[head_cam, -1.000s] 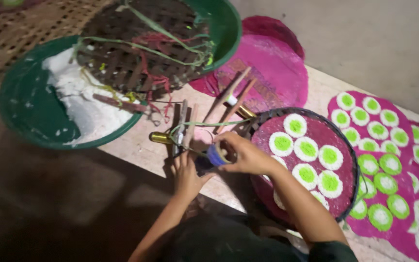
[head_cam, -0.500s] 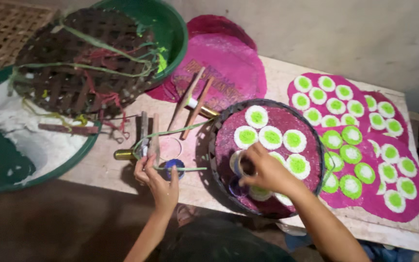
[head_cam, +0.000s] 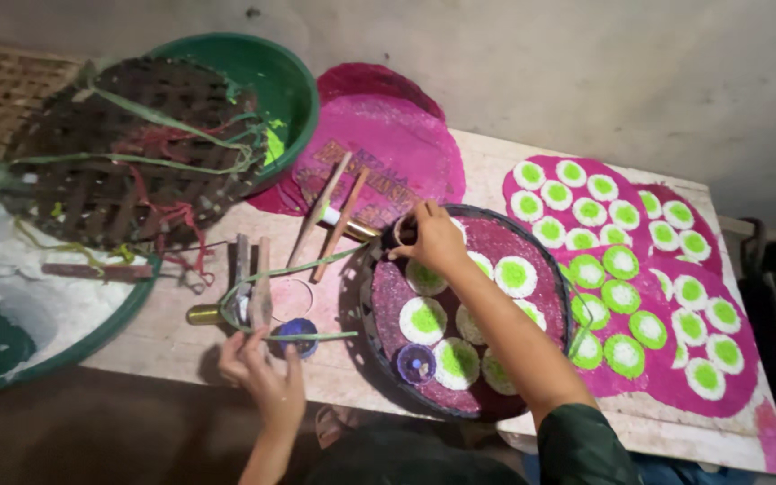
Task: The person uncovers a steamer, removes a round tray of steamed cakes, and places them onto a large circular frame.
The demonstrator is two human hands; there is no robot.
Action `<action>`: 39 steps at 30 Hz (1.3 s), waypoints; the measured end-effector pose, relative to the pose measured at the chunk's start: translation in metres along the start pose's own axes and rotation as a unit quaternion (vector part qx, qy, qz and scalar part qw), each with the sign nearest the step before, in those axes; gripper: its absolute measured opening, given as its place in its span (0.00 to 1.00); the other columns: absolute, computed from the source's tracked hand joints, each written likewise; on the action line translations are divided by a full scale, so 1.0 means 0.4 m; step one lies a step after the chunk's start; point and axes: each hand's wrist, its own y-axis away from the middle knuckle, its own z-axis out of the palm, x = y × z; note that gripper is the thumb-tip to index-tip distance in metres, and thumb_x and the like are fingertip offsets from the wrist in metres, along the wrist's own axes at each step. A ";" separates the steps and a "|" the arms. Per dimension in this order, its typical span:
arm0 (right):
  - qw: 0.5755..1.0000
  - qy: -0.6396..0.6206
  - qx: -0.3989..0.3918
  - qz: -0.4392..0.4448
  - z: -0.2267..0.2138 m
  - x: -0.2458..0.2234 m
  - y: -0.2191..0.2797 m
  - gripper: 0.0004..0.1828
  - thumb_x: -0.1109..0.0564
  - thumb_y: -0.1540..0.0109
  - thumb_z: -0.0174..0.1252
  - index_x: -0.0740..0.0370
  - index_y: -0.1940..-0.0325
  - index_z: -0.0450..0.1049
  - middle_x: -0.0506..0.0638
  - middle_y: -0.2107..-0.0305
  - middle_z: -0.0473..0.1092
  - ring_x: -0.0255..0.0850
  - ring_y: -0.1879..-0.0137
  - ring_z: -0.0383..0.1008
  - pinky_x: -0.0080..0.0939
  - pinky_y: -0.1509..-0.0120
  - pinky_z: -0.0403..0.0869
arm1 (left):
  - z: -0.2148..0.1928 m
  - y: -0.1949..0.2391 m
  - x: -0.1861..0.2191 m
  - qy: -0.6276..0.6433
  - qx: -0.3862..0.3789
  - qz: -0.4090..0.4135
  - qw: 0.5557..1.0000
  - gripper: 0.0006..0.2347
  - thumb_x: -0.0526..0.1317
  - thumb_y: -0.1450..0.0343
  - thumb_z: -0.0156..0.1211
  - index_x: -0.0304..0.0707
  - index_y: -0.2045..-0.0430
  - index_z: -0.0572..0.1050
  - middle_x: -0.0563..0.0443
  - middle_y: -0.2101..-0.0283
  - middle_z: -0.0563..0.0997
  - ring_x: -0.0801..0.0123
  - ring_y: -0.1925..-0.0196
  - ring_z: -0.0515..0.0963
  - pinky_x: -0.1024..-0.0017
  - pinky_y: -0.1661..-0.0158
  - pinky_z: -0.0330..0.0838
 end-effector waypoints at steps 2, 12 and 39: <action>1.000 -0.002 0.008 -0.007 0.004 0.004 0.004 0.48 0.40 0.61 0.81 0.62 0.47 0.67 0.58 0.52 0.68 0.59 0.44 0.70 0.55 0.45 0.74 | -0.015 0.004 -0.016 -0.026 -0.001 -0.009 1.000 0.21 0.32 0.35 0.66 0.31 0.47 0.70 0.32 0.40 0.60 0.41 0.34 0.59 0.47 0.33 0.51; 0.998 -0.046 0.033 0.014 -0.022 -0.015 0.020 0.43 0.40 0.61 0.81 0.58 0.50 0.69 0.55 0.54 0.69 0.56 0.45 0.71 0.54 0.47 0.74 | 0.032 -0.020 -0.003 -0.003 -0.012 0.008 1.000 0.20 0.33 0.34 0.65 0.31 0.47 0.71 0.32 0.40 0.60 0.42 0.33 0.59 0.47 0.33 0.50; 0.948 0.070 0.169 0.262 -0.143 0.399 0.452 0.50 0.37 0.56 0.80 0.74 0.45 0.70 0.65 0.59 0.73 0.61 0.52 0.75 0.57 0.49 0.74 | -0.046 -0.459 -0.456 0.272 0.107 -0.145 0.945 0.20 0.32 0.23 0.56 0.34 0.37 0.60 0.38 0.39 0.62 0.61 0.46 0.74 0.62 0.48 0.73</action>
